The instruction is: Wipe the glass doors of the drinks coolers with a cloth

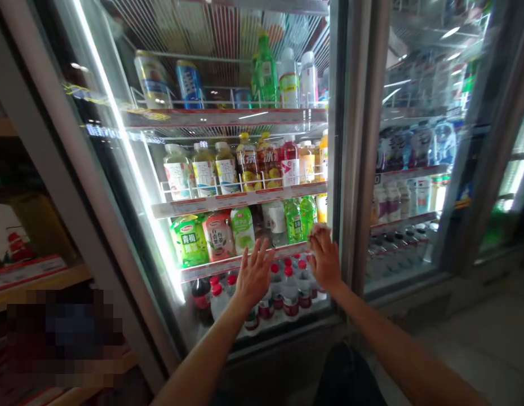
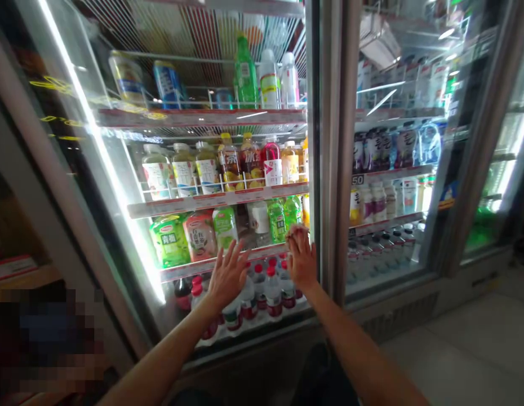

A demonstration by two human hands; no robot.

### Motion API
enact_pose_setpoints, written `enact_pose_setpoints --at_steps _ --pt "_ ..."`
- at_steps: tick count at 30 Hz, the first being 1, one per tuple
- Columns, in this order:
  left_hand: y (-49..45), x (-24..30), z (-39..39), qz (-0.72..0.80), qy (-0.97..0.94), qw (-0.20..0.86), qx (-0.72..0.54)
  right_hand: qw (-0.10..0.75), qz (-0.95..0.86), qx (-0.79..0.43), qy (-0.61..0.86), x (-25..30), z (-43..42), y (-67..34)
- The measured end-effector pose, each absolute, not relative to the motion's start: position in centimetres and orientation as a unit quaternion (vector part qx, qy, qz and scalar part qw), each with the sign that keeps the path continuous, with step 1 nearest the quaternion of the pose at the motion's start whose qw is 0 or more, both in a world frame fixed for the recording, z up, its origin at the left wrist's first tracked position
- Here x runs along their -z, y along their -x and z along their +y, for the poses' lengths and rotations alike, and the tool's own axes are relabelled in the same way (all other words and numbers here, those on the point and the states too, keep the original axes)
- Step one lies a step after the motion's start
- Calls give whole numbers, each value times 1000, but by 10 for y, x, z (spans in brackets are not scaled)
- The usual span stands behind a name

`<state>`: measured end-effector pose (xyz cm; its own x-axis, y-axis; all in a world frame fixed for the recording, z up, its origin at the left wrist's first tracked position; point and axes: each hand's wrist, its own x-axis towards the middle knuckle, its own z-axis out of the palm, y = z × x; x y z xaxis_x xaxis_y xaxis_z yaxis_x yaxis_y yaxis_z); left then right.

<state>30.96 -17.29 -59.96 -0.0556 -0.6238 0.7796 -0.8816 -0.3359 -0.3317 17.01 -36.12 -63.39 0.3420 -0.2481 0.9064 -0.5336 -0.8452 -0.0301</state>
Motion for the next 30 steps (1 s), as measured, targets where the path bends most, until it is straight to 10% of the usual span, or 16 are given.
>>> enact_pose_setpoints --at_steps 5,12,20,30 --pt "-312 606 -173 -562 -668 141 -468 148 -239 -490 -825 693 -362 -158" --pt "-309 592 -185 -562 -667 138 -469 135 -272 -579 -757 604 -400 -168" --pt "-311 595 -185 -558 -659 139 -485 150 -264 -547 -780 678 -386 -154" --pt "-319 557 -183 -523 -684 154 -485 121 -244 -619 -737 579 -405 -170"
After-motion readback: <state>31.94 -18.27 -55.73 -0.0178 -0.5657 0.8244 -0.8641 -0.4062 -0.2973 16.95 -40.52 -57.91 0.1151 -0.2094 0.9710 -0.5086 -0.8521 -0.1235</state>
